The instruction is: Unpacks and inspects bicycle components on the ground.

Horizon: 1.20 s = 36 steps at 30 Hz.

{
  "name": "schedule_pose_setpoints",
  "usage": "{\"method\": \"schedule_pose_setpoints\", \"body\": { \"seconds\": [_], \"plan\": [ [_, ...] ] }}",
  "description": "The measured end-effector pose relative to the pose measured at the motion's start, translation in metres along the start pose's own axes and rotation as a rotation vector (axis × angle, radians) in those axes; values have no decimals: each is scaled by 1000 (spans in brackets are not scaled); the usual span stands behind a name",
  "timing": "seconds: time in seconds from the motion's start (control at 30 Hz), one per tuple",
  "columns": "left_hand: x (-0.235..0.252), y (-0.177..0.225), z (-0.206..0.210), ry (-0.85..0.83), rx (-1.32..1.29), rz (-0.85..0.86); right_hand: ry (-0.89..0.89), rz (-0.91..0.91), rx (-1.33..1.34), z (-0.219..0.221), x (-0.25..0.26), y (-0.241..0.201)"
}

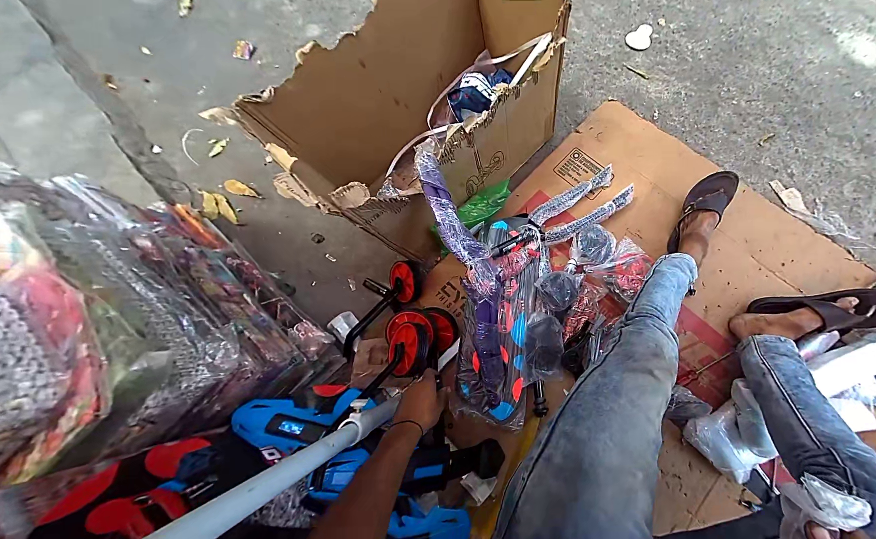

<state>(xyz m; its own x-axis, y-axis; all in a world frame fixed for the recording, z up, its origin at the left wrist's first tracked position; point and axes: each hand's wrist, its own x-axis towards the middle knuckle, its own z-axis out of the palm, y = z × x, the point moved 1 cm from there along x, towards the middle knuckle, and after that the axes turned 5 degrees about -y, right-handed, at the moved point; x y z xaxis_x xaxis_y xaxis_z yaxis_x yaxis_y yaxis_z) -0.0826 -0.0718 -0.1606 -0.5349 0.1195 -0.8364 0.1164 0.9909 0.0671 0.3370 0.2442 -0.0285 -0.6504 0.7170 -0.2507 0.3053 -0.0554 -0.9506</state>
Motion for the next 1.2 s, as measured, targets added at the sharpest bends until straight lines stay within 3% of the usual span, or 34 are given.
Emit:
{"method": "schedule_pose_setpoints", "body": {
  "seconds": [0.07,0.2,0.37,0.5,0.67,0.8,0.87,0.97,1.07,1.13,1.2],
  "plan": [
    [24,-27,19,24,51,-122,-2,2,1,0,1,-3],
    [29,-56,36,93,110,-293,-5,-2,-14,-4,4,4],
    [41,-58,43,286,-34,-406,-2,34,-35,-6,5,8],
    [61,-49,43,283,-87,-495,40,13,-102,-9,2,3],
    [64,-44,52,235,-67,-488,220,-99,-234,-26,5,-8],
    [46,-39,59,351,-157,-417,264,-66,-175,-16,21,-36],
    [26,-24,60,481,-252,-236,260,-84,-45,1,30,-47],
    [-19,34,54,513,-591,265,261,-88,142,34,43,-53],
    [-89,111,42,264,-806,719,237,-36,287,79,47,-54],
    [-133,153,32,-15,-843,973,166,-78,287,105,47,-51],
    [-168,180,28,-305,-856,1125,84,-191,160,125,46,-54]
  ]
}}
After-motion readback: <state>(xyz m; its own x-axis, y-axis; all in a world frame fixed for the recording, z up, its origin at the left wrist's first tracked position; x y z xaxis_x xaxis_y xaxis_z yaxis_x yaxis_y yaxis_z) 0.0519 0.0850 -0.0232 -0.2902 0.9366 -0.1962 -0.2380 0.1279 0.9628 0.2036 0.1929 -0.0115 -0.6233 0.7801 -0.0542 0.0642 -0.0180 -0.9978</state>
